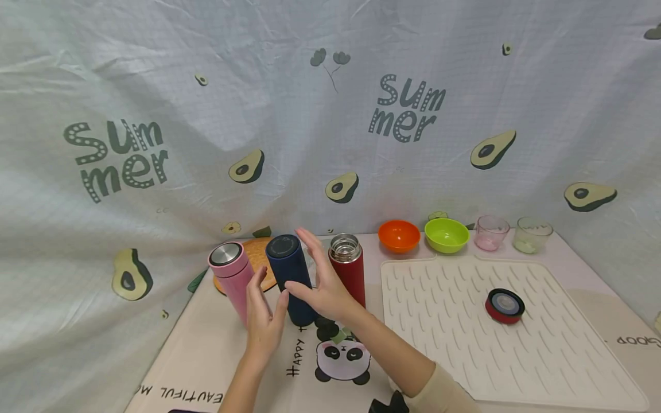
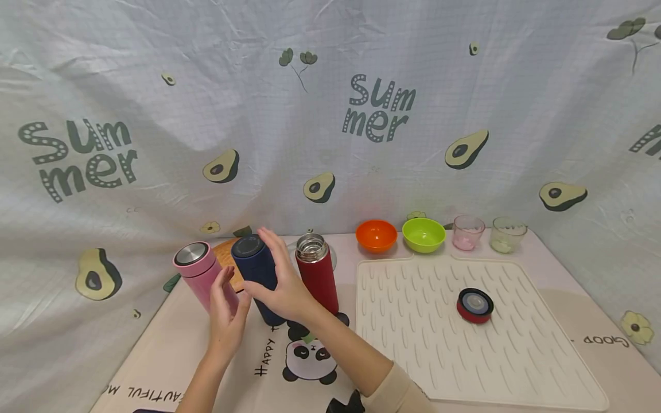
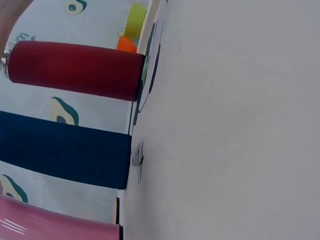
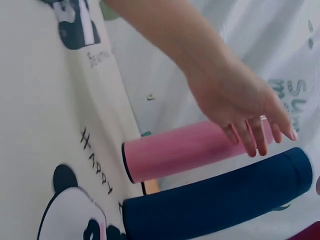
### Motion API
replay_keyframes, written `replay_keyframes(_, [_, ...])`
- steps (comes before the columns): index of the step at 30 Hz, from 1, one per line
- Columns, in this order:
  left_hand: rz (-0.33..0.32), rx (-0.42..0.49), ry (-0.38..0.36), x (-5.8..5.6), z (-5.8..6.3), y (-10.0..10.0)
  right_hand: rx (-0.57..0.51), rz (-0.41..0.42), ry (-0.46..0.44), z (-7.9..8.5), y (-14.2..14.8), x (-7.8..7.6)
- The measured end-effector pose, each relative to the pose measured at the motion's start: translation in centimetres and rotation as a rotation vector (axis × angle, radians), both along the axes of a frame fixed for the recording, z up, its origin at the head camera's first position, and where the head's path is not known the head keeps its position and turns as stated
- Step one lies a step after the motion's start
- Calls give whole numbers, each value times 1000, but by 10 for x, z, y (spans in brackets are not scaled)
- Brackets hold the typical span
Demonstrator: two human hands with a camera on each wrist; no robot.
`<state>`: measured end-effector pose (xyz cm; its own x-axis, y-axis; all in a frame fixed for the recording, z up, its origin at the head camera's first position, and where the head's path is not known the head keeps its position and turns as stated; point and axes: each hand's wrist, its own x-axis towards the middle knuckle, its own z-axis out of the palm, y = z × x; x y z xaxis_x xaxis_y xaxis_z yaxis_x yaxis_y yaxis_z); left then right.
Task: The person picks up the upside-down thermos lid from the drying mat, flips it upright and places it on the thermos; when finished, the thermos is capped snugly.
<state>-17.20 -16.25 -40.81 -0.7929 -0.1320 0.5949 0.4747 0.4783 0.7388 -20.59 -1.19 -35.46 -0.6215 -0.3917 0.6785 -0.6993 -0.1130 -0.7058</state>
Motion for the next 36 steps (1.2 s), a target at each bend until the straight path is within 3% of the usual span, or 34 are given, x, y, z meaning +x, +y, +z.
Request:
replay_keyframes(4, [34, -69, 33, 13, 7, 5, -49, 49, 65, 0, 24, 13])
replay_keyframes(7, [52, -144, 82, 19, 10, 10, -64, 24, 75, -2, 48, 18])
replay_keyframes(10, [23, -199, 116, 24, 11, 15, -54, -67, 56, -8, 77, 19])
replay_keyframes(16, [-65, -265, 106, 30, 7, 30, 7, -323, 64, -31, 139, 12])
replay_keyframes(21, [-158, -354, 107, 33, 1, 42, 201, -580, 2, -49, 197, 11])
replay_keyframes(24, [-219, -410, 92, 34, 0, 49, 342, -691, -29, -58, 232, 9])
replay_keyframes(27, [-277, -454, 28, 36, -1, 56, 467, -780, -65, -71, 266, 6])
replay_keyframes(32, [-361, -500, -81, 39, -4, 66, 683, -914, -289, -91, 310, 5])
replay_keyframes(36, [-412, -476, -166, 39, -6, 71, 826, -916, -462, -104, 329, 6])
